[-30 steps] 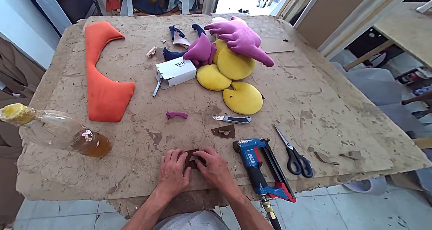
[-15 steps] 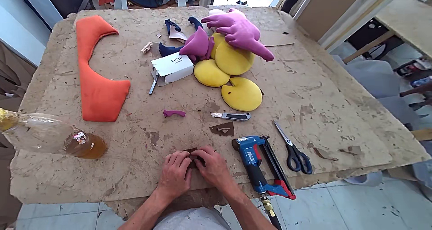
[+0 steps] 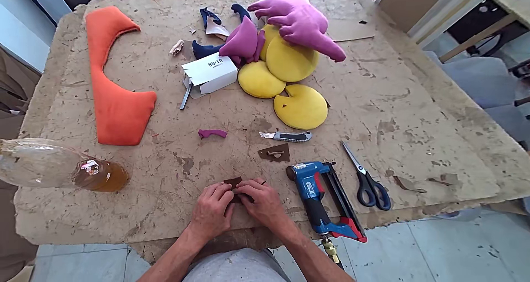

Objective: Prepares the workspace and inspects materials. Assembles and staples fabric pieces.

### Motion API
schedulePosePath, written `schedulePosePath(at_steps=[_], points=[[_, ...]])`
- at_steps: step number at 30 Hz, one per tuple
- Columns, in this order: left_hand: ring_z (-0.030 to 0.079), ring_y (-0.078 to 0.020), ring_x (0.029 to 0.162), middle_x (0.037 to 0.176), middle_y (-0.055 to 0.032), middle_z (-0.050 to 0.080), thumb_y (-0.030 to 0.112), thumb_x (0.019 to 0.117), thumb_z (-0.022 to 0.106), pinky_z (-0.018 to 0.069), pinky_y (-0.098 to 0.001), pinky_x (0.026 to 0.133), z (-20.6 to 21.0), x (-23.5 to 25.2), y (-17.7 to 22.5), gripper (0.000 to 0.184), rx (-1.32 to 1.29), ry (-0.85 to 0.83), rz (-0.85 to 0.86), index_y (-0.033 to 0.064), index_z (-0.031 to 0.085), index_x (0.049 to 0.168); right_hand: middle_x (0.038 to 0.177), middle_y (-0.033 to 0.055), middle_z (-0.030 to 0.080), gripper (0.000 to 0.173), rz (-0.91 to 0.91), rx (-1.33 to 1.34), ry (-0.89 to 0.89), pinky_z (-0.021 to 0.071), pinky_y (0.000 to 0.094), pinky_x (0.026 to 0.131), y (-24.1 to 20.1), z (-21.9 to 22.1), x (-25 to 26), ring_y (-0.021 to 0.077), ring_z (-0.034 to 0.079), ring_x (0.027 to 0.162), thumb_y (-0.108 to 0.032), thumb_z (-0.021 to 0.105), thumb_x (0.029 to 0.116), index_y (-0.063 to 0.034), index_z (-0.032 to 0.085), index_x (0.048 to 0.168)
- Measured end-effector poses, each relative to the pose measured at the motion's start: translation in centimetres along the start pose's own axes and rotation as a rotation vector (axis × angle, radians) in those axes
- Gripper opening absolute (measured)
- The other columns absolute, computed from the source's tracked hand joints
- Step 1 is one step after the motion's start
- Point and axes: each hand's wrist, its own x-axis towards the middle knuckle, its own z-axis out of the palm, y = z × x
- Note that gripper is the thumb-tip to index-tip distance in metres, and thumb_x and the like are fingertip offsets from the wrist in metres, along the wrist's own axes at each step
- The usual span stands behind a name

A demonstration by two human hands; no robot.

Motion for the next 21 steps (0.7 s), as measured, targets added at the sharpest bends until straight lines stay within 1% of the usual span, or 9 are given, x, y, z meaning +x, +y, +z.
schedulePosePath(at_steps=[2, 5, 9, 10, 12, 15, 17, 19, 21], points=[[0.063, -0.0209, 0.124, 0.123, -0.0016, 0.071, 0.029, 0.0937, 0.065, 0.0537, -0.0419, 0.104, 0.0, 0.1, 0.2, 0.016, 0.020, -0.021, 0.016, 0.0173, 0.076, 0.096, 0.113, -0.0086, 0.074, 0.014, -0.026, -0.003, -0.017, 0.0584, 0.0321, 0.084, 0.1, -0.2, 0.0, 0.0121, 0.068, 0.103, -0.020, 0.067, 0.0935, -0.0229, 0.080, 0.098], [0.064, -0.0221, 0.122, 0.125, -0.0020, 0.070, 0.030, 0.0959, 0.063, 0.0541, -0.0436, 0.102, 0.2, 0.4, 0.3, 0.018, 0.058, -0.038, 0.039, 0.0195, 0.077, 0.097, 0.121, -0.0037, 0.071, 0.022, -0.061, -0.004, -0.089, 0.0588, 0.0366, 0.088, 0.3, -0.9, 0.1, 0.0162, 0.066, 0.112, -0.015, 0.065, 0.0877, -0.0220, 0.080, 0.103], [0.068, -0.0211, 0.112, 0.118, -0.0049, 0.072, 0.021, 0.0981, 0.059, 0.0568, -0.0409, 0.097, 1.0, 0.7, 0.0, 0.019, 0.075, 0.043, 0.120, 0.0134, 0.076, 0.094, 0.121, -0.0066, 0.070, 0.031, -0.087, -0.030, -0.156, 0.0579, 0.0358, 0.086, 0.1, -1.8, 0.2, 0.0148, 0.064, 0.112, -0.022, 0.066, 0.0784, -0.0214, 0.078, 0.107], [0.069, -0.0203, 0.110, 0.114, -0.0055, 0.072, 0.020, 0.0989, 0.058, 0.0567, -0.0397, 0.097, 1.2, 0.8, 0.0, 0.020, 0.062, 0.059, 0.123, 0.0106, 0.075, 0.094, 0.121, -0.0071, 0.071, 0.032, -0.089, -0.037, -0.156, 0.0575, 0.0353, 0.087, 0.0, -1.8, 0.1, 0.0143, 0.064, 0.112, -0.026, 0.066, 0.0784, -0.0209, 0.078, 0.108], [0.068, -0.0202, 0.110, 0.113, -0.0069, 0.072, 0.019, 0.0998, 0.057, 0.0563, -0.0385, 0.098, 1.4, 1.0, 0.2, 0.022, 0.022, 0.065, 0.083, 0.0070, 0.075, 0.095, 0.121, -0.0070, 0.071, 0.027, -0.078, -0.033, -0.149, 0.0569, 0.0337, 0.091, -0.1, -1.6, 0.0, 0.0131, 0.064, 0.115, -0.032, 0.068, 0.0864, -0.0205, 0.077, 0.110], [0.068, -0.0211, 0.113, 0.115, -0.0082, 0.071, 0.019, 0.0999, 0.058, 0.0561, -0.0379, 0.100, 1.5, 1.0, 0.4, 0.021, -0.027, 0.060, 0.033, 0.0060, 0.075, 0.096, 0.114, -0.0047, 0.073, 0.016, -0.050, -0.004, -0.094, 0.0576, 0.0327, 0.091, 0.0, -0.9, 0.1, 0.0134, 0.066, 0.111, -0.024, 0.066, 0.0960, -0.0185, 0.079, 0.105], [0.067, -0.0212, 0.115, 0.117, -0.0070, 0.071, 0.020, 0.0940, 0.062, 0.0550, -0.0392, 0.102, 1.2, 0.7, 0.3, 0.019, -0.040, 0.049, 0.013, 0.0070, 0.075, 0.099, 0.110, -0.0056, 0.074, 0.014, -0.014, 0.004, -0.079, 0.0579, 0.0322, 0.089, -0.3, -0.7, 0.4, 0.0128, 0.067, 0.108, -0.019, 0.065, 0.0958, -0.0184, 0.079, 0.100], [0.066, -0.0217, 0.116, 0.116, -0.0052, 0.072, 0.024, 0.0862, 0.067, 0.0539, -0.0416, 0.102, 1.1, 0.5, 0.3, 0.024, -0.026, 0.043, -0.037, 0.0100, 0.074, 0.104, 0.108, -0.0056, 0.074, 0.015, 0.035, 0.000, -0.103, 0.0582, 0.0335, 0.089, -0.8, -0.9, 0.8, 0.0134, 0.068, 0.107, -0.015, 0.067, 0.0928, -0.0182, 0.080, 0.098], [0.067, -0.0223, 0.111, 0.111, -0.0047, 0.072, 0.030, 0.0908, 0.070, 0.0566, -0.0402, 0.095, 1.0, 0.7, 0.3, 0.024, -0.026, 0.037, -0.093, 0.0124, 0.075, 0.107, 0.101, -0.0032, 0.075, 0.013, 0.088, 0.005, -0.132, 0.0591, 0.0362, 0.085, -1.3, -1.1, 1.3, 0.0154, 0.069, 0.100, -0.012, 0.070, 0.0884, -0.0163, 0.081, 0.093]])
